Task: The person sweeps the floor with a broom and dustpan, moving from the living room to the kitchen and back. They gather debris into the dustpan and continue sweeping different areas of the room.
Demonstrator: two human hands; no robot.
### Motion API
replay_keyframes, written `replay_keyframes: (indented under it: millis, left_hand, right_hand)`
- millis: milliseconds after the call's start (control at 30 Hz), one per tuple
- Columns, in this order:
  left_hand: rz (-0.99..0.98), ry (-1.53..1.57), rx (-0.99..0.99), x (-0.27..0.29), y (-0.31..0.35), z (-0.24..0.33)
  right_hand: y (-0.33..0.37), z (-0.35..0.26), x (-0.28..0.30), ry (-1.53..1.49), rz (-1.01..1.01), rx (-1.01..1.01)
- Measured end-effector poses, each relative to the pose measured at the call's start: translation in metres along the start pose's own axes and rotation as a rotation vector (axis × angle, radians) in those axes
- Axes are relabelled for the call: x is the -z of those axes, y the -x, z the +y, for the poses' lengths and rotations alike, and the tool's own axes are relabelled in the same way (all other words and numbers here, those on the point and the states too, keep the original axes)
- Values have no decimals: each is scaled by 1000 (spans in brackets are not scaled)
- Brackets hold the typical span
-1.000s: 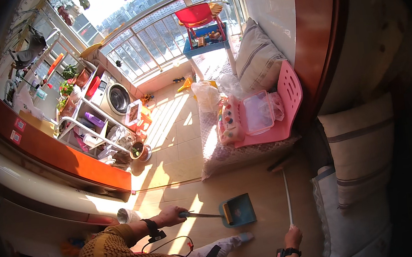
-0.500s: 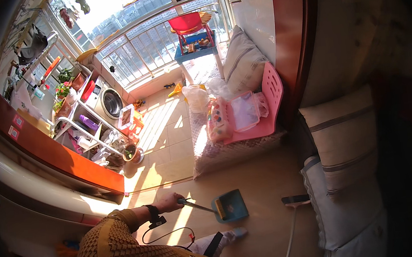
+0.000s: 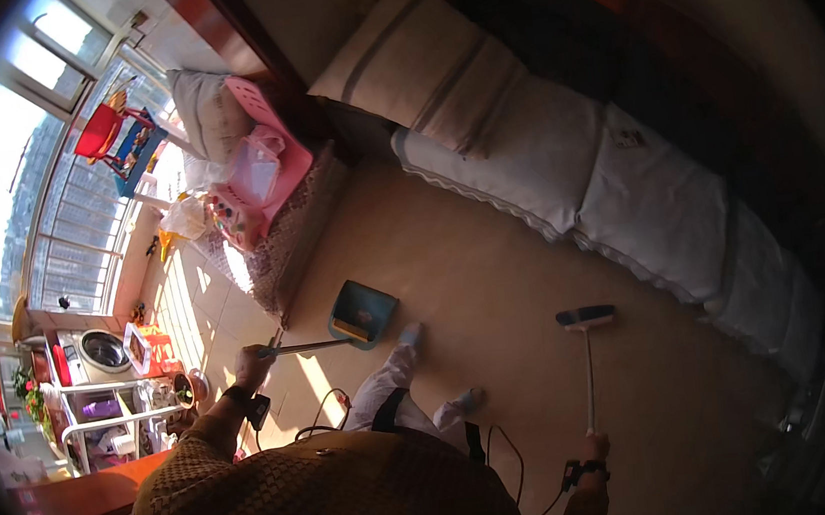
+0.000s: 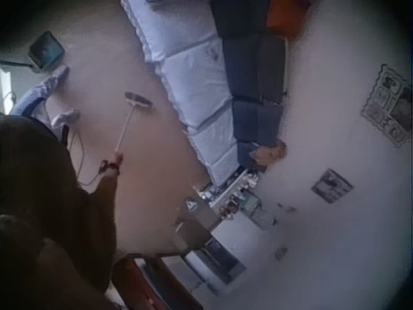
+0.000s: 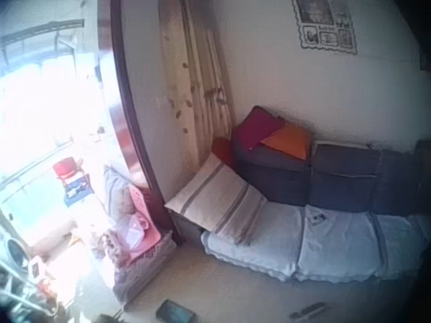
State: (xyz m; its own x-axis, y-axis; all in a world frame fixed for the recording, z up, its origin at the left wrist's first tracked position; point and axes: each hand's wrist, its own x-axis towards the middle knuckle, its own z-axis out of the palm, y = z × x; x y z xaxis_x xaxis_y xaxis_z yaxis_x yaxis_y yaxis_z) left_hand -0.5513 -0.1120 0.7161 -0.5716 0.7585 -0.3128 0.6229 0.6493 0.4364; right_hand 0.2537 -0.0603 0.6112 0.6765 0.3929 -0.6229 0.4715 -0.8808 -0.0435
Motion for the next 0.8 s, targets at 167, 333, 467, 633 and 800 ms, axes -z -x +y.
replay_keyframes:
  millis: [167, 333, 467, 633, 800]
  left_hand:
    - [-49, 92, -64, -22, 8, 9]
    - [-61, -38, -111, -33, 14, 22]
    - [-19, -9, -159, -50, 17, 26]
    - [-5, -73, -182, -60, 27, 62]
    - [-105, 231, 7, -62, 47, 125]
  right_hand:
    - [41, 100, 35, 130, 104, 161]
    - [92, 175, 39, 116, 246, 478]
    - [112, 192, 30, 129, 97, 408]
    - [85, 201, 25, 332, 65, 474]
    - [59, 256, 58, 335, 37, 195]
